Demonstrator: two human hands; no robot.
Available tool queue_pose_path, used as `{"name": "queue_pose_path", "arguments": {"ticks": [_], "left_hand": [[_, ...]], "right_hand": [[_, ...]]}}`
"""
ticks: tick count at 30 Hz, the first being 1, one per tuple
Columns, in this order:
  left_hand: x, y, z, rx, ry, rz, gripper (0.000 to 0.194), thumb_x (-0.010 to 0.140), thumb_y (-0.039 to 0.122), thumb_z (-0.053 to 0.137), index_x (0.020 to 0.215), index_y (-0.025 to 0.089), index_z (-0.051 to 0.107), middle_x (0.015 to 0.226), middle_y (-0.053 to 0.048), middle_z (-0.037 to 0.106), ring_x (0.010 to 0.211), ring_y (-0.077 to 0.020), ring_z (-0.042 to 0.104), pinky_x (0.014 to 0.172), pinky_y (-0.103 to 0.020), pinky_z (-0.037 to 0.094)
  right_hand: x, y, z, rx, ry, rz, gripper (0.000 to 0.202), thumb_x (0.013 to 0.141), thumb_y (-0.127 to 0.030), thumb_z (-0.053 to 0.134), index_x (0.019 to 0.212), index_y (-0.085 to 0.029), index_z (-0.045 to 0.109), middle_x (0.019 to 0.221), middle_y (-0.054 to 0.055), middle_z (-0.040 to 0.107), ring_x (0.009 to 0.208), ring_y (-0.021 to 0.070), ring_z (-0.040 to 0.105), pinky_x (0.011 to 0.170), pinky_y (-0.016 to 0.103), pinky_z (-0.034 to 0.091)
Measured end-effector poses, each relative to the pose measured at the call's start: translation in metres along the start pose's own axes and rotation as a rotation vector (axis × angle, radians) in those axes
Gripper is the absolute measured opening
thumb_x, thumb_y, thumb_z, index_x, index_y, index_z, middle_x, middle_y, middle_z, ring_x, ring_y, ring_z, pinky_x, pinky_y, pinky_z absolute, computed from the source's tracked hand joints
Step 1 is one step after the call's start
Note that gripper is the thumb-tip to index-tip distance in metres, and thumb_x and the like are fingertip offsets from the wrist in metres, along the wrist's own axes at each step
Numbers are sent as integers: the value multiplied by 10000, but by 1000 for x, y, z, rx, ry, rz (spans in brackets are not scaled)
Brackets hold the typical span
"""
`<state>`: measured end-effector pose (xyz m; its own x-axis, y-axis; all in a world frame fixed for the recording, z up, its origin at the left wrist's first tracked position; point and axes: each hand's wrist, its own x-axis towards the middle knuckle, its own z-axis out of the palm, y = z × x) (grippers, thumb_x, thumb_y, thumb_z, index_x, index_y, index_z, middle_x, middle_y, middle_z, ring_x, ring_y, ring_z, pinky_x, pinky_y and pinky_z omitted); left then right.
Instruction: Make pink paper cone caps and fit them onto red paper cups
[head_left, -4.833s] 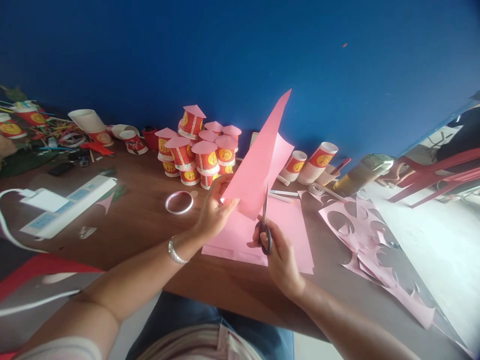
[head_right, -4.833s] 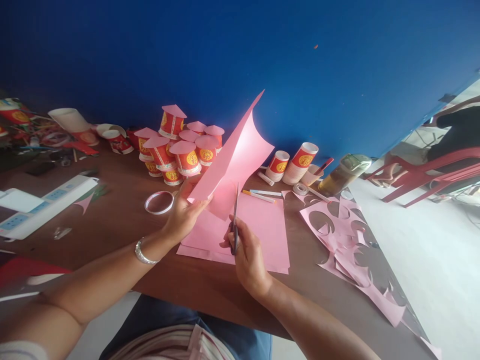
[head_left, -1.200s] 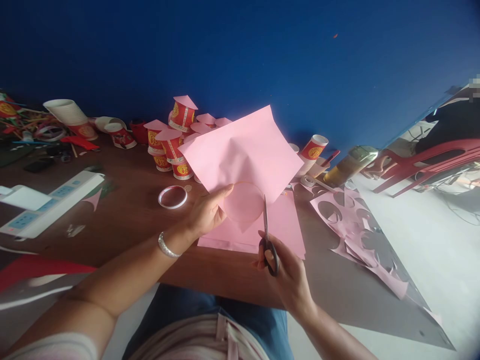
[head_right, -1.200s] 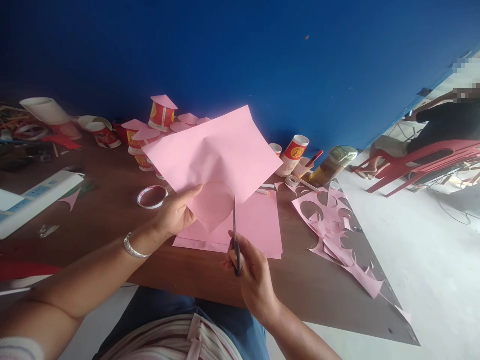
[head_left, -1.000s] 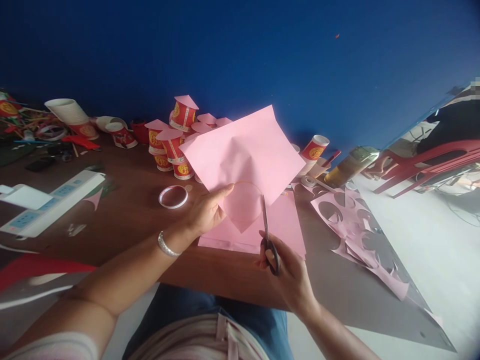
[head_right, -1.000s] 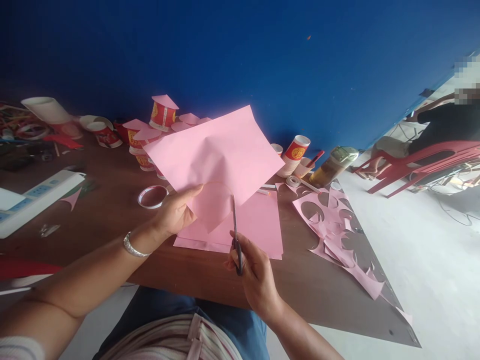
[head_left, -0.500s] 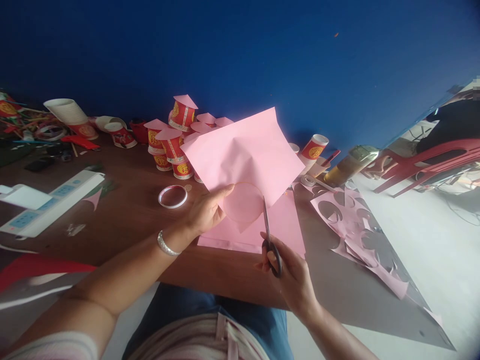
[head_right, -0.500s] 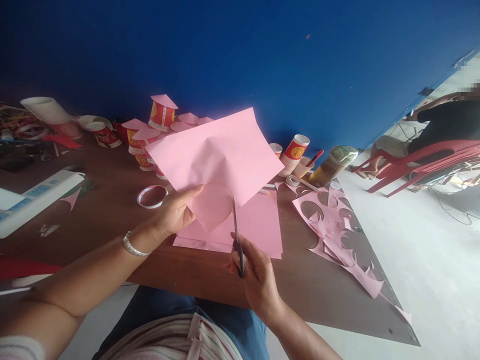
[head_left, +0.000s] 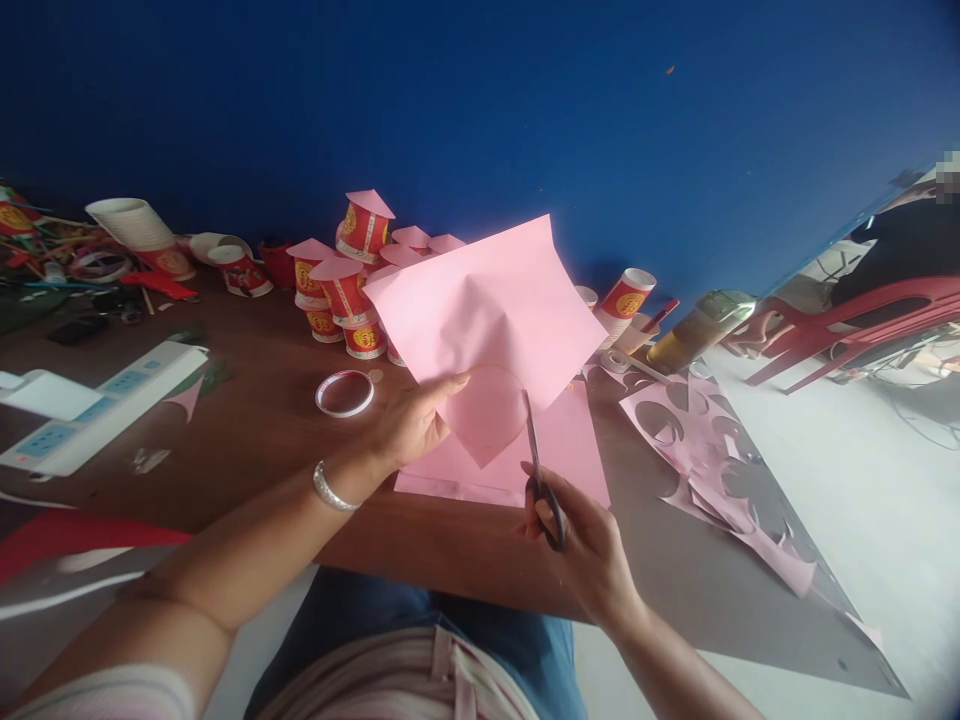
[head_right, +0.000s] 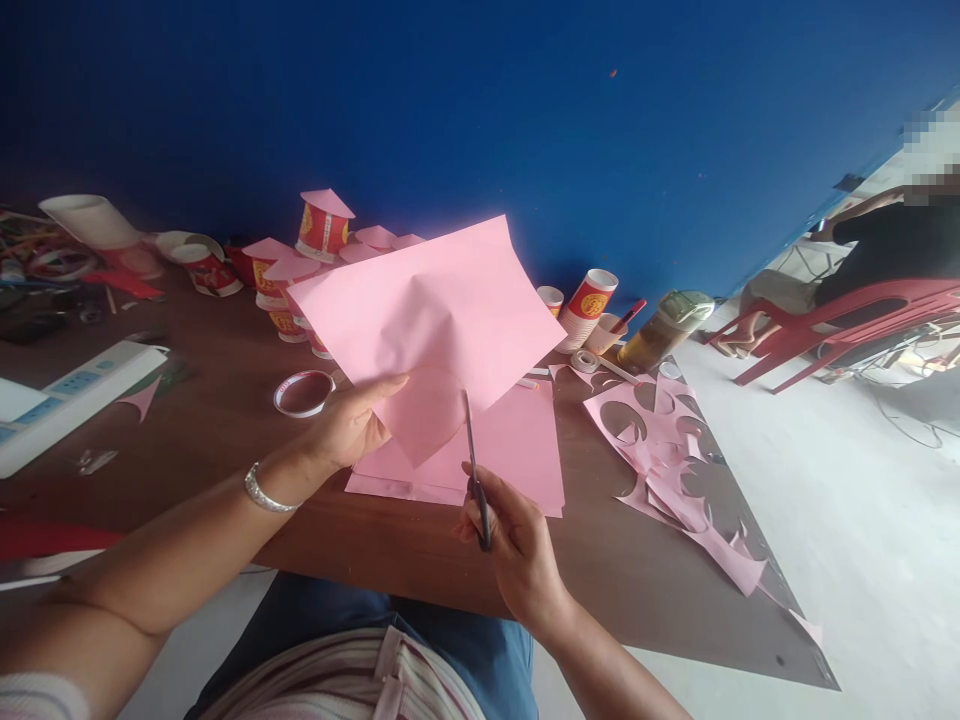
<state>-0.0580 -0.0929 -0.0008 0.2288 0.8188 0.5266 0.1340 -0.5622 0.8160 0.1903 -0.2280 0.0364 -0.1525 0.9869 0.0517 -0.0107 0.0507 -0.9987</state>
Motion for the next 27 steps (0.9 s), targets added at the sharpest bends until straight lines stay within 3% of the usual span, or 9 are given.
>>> {"name": "queue_pose_path", "arguments": {"ticks": [4, 9, 12, 17, 22, 27], "left_hand": [[2, 8, -4, 140, -18, 7, 442, 897, 368, 719, 1323, 252, 691, 1266, -69, 761, 1226, -292, 710, 1143, -444, 570], [3, 19, -12, 389, -33, 204, 403, 873, 222, 684, 1274, 226, 716, 1282, -63, 759, 1151, -237, 747, 1061, -334, 611], [3, 26, -15, 459, -73, 225, 401, 875, 185, 653, 1271, 205, 713, 1282, -70, 758, 1137, -226, 753, 1036, -315, 618], [3, 32, -17, 467, -147, 215, 414, 880, 147, 611, 1281, 189, 699, 1305, -80, 746, 1157, -220, 745, 1035, -303, 613], [2, 30, -16, 453, -136, 254, 438, 870, 117, 607, 1296, 177, 688, 1290, -90, 752, 1148, -230, 750, 1022, -311, 618], [2, 28, -18, 398, -173, 159, 449, 868, 163, 660, 1314, 202, 682, 1305, -80, 747, 1155, -236, 745, 1038, -332, 613]], "right_hand": [[-1, -1, -2, -3, -6, 17, 405, 991, -442, 646, 1300, -186, 703, 753, 10, 637, 654, 142, 630, 673, 322, 605], [-2, -3, -3, 14, -18, 42, 432, 989, -480, 637, 1305, -192, 703, 757, 15, 651, 663, 157, 647, 679, 332, 589], [-2, -6, -3, 5, -28, 28, 437, 987, -494, 637, 1303, -202, 708, 751, 11, 651, 667, 159, 661, 678, 317, 573], [-1, -6, -5, -20, -24, 31, 444, 990, -494, 632, 1315, -201, 702, 756, 8, 650, 669, 158, 663, 686, 315, 574], [0, -1, -6, -45, -18, 26, 455, 1000, -487, 620, 1343, -196, 690, 772, 13, 655, 674, 154, 662, 693, 312, 572], [0, 0, -5, -48, -3, 14, 450, 993, -487, 630, 1334, -202, 699, 785, 13, 648, 665, 151, 664, 676, 309, 572]]}}
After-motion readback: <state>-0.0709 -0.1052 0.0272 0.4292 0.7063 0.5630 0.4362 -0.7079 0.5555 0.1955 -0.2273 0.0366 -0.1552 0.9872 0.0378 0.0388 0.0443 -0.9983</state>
